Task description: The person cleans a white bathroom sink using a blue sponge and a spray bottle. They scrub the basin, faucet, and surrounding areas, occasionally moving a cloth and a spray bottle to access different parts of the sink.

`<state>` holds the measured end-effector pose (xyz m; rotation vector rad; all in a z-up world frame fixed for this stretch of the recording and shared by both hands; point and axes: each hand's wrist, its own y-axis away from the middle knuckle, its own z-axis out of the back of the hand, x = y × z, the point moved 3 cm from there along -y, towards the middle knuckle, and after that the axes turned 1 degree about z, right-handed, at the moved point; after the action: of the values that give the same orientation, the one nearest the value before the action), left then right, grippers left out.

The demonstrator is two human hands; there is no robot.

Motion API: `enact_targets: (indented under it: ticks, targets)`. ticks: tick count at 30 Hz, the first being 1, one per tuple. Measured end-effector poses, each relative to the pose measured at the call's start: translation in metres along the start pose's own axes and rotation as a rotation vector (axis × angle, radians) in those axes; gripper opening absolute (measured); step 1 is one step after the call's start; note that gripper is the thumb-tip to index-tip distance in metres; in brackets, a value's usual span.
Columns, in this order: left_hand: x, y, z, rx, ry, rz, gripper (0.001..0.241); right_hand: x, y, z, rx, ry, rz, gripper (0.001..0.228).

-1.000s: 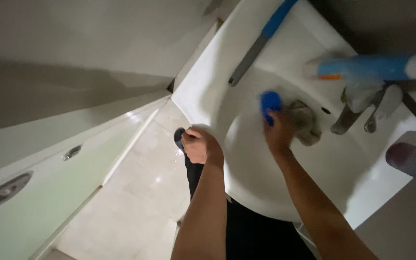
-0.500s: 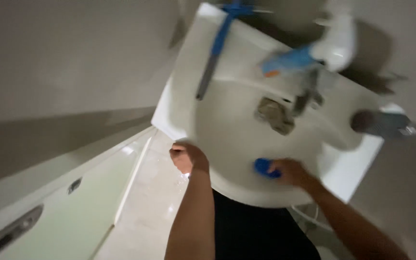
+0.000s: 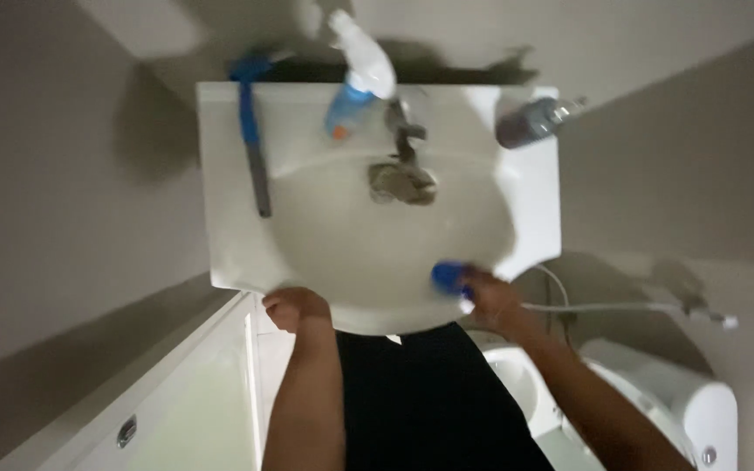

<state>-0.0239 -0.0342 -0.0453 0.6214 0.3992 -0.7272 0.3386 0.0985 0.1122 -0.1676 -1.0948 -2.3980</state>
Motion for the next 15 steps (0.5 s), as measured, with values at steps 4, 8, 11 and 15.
enact_targets:
  ticks: [4, 8, 11, 15]
  targets:
    - [0.014, -0.018, -0.026, 0.049, -0.09, -0.038, 0.052, -0.069, 0.01, 0.027, -0.428, 0.02, -0.395, 0.028]
    - [-0.017, -0.006, -0.002, 0.28, -0.594, -0.313, 0.021, -0.056, 0.004, -0.009, -0.464, 0.155, -0.535, 0.026]
    - [0.032, -0.035, -0.024, 0.328, 0.215, 0.122, 0.075, -0.029, 0.025, -0.004, -0.391, 0.226, -0.169, 0.033]
    - [0.057, -0.032, 0.004, 0.47, 0.279, 0.052, 0.074, -0.105, 0.038, 0.034, -0.514, 0.23, -0.28, 0.018]
